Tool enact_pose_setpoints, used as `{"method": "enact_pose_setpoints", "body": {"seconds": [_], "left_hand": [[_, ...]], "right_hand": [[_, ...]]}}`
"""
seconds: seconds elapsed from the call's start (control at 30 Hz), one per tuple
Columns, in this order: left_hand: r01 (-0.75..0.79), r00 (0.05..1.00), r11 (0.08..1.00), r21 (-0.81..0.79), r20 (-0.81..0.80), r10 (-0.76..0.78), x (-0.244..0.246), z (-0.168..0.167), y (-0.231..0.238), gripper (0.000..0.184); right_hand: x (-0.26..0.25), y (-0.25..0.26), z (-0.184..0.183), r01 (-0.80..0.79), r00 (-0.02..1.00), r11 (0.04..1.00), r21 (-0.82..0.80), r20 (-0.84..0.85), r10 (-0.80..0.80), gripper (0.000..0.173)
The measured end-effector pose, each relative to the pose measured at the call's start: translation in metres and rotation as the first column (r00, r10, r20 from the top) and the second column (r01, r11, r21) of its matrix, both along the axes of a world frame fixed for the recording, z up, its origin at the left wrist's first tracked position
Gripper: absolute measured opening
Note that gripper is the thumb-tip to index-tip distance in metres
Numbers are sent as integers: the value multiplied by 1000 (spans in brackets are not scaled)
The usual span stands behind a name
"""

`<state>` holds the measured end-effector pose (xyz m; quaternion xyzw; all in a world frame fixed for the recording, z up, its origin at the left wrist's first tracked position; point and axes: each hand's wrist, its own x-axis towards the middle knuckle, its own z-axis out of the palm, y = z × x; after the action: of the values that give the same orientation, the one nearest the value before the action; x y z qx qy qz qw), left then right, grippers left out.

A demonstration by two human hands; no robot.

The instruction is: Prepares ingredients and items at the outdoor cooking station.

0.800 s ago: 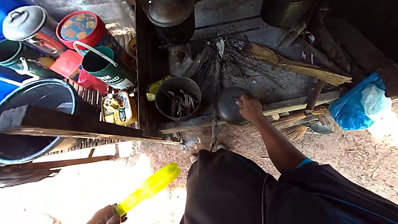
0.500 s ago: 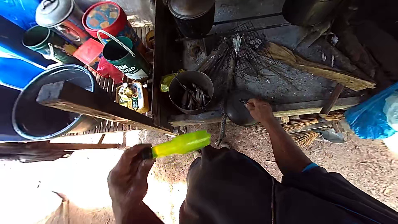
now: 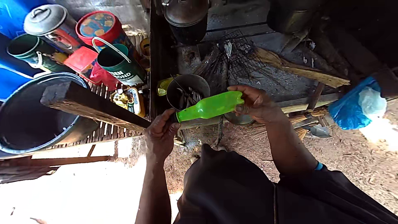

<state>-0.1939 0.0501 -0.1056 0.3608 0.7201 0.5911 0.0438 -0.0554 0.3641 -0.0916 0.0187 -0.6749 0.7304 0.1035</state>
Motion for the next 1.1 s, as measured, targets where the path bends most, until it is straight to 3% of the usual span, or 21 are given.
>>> {"method": "enact_pose_setpoints", "body": {"seconds": [0.1,0.17,0.3,0.4,0.57,0.67,0.73,0.8,0.87,0.97,1.1], "left_hand": [[24,998,1000,-13,-61,-25,-5,-8,9,44],[-44,997,998,-46,-71,41,-6,-10,14,56],[-117,983,984,-132,126,134,-9,-8,15,55],[-107,955,986,-125,262,137,-11,-6,18,53],[-109,911,988,-109,386,143,-15,-7,22,67],[-66,936,998,-15,346,67,-20,-15,15,69],[72,958,995,62,274,-86,-25,-15,8,67],[154,966,973,175,179,-185,-27,-17,8,54],[120,979,970,211,135,-150,-26,-18,10,37],[8,978,997,74,207,-24,-22,-14,9,30],[-152,896,971,-185,390,214,-14,-1,14,48]], "right_hand": [[-2,1,15,29,999,997,66,-27,-28,57],[-4,-2,14,48,997,995,93,-69,-41,57],[-10,-8,3,18,974,997,81,-226,1,60],[-14,-8,4,-2,967,996,93,-254,25,61],[-18,-6,19,-17,968,991,132,-245,49,62],[-19,-7,19,-13,974,996,89,-225,33,61],[-19,-7,15,3,976,998,66,-218,12,61],[-19,-8,10,36,980,996,76,-199,-20,61],[-19,-10,4,66,982,994,85,-182,-49,61],[-19,-10,-4,21,973,997,74,-230,-4,62],[-17,-13,-7,16,964,990,141,-264,22,58]]}}
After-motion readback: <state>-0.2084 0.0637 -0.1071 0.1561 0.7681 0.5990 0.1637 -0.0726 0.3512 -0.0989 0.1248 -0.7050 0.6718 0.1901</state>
